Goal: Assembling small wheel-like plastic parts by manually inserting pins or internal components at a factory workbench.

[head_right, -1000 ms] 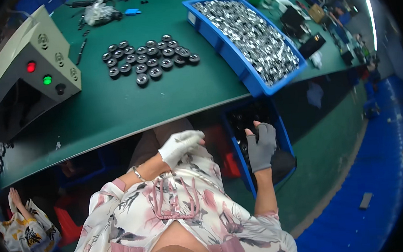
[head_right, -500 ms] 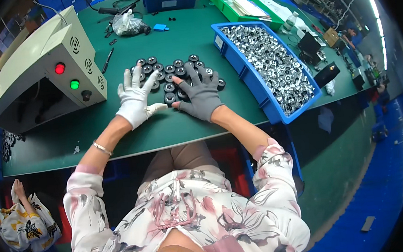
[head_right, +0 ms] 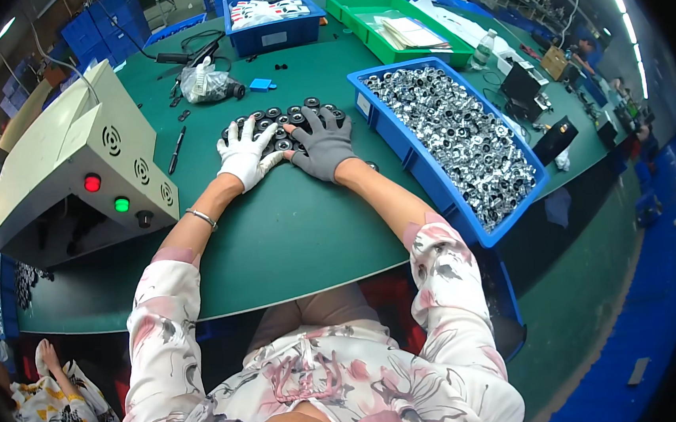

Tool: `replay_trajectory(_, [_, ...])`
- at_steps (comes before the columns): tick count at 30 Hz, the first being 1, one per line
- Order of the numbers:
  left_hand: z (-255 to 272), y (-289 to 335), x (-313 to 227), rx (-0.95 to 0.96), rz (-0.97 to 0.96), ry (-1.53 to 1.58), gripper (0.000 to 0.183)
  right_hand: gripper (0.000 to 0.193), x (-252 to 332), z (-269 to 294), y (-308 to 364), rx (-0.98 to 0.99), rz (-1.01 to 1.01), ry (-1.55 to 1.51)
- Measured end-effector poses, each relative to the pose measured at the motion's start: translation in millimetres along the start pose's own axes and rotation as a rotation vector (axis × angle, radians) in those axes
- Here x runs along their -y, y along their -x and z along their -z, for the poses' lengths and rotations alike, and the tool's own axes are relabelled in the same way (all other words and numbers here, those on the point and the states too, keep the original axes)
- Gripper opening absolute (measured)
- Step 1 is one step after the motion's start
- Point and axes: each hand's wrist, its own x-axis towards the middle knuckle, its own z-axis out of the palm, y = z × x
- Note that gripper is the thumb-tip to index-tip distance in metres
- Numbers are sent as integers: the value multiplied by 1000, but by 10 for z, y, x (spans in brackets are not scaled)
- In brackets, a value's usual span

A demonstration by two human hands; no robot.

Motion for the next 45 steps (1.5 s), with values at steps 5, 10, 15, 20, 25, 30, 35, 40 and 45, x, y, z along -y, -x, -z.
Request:
replay_trajectory(5, [-91, -338, 54, -45, 46, -1, 71, 65, -170, -137, -361, -30, -29, 4])
replay_trajectory(10, [-68, -385, -50, -26, 107, 26, 71, 65, -216, 114, -262, -1, 2, -9])
replay_trajectory(15, [-51, -509, -67, -319, -29, 147, 58, 47, -107, 567, 568, -15, -79, 64])
replay_trajectory(20, [-181, -959, -219, -337, -129, 345, 43, 39, -465, 345, 865, 16, -104, 12])
replay_trajectory(25, [-247, -1172, -294, -224, -60, 241, 38, 41, -451, 67, 286, -90, -75, 51])
replay_trajectory(30, [-238, -1235, -316, -264, -57, 280, 37, 27, -497, 84, -407, -229, -112, 238])
replay_trajectory(35, [-206, -1134, -384, -431, -78, 366, 45, 26, -618, -10, -783, 78, -243, 143])
replay_trajectory(40, [-101, -772, -312, -555, -121, 592, 61, 28, -420, 266, -471, -184, -166, -33])
replay_trajectory(45, [-121, -321, -213, -489, -89, 662, 52, 41, -521, 93, -151, -193, -176, -1043])
